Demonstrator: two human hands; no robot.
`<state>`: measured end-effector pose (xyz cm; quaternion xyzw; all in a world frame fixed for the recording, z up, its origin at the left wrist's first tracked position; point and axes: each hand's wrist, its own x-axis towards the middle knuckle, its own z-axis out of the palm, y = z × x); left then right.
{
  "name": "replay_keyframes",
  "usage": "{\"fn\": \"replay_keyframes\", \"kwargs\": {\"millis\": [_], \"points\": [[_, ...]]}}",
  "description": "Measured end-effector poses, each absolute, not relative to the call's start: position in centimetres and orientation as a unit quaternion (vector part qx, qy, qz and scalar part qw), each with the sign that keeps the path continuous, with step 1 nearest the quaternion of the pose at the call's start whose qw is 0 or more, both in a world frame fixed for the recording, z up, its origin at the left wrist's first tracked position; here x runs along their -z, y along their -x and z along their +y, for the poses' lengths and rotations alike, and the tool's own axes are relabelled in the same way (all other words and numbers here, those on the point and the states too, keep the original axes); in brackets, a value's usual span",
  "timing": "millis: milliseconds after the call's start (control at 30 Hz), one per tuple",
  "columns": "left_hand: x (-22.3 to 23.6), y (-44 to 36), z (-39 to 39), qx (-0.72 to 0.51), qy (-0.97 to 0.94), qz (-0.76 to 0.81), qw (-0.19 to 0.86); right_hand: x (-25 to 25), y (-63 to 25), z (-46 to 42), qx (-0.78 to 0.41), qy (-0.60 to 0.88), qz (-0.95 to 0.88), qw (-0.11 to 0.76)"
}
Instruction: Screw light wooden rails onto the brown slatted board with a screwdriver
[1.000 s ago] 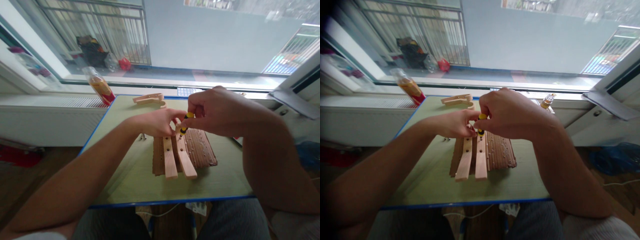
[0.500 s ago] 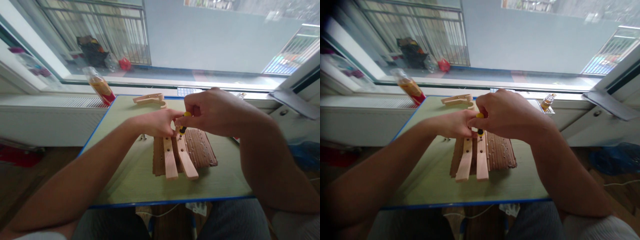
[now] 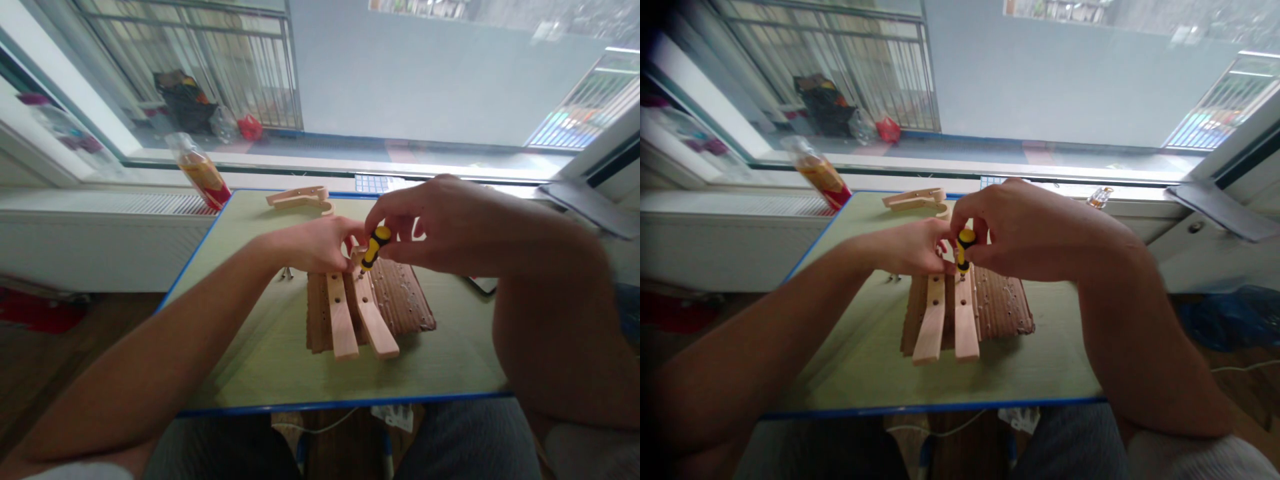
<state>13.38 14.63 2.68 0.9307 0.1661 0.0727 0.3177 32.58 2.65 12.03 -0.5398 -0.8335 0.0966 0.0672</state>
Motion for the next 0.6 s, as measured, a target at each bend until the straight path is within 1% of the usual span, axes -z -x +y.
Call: {"fn": "replay_keyframes", "kwargs": {"millis": [133, 300, 500, 600], "points": [[-2.72, -13.48, 14.43, -0.072, -0.924, 0.151, 0.345, -12.01, -32.38, 2.56, -0.07, 0.56, -0.824, 0.054], [-2.82, -13.66, 14.29, -0.073, -0.919, 0.149, 0.357, -11.55, -32.28, 2.86, -0.018, 0.58, -0.811, 0.068], [-2.69, -13.69, 14.52, -0.061, -0.921, 0.174, 0.343, -11.46, -32.2, 3.07, -0.015, 0.57, -0.818, 0.081], [-2.66, -13.7, 14.56, -0.058, -0.922, 0.173, 0.34, -11.52, -32.21, 3.02, -0.034, 0.565, -0.82, 0.086]]}}
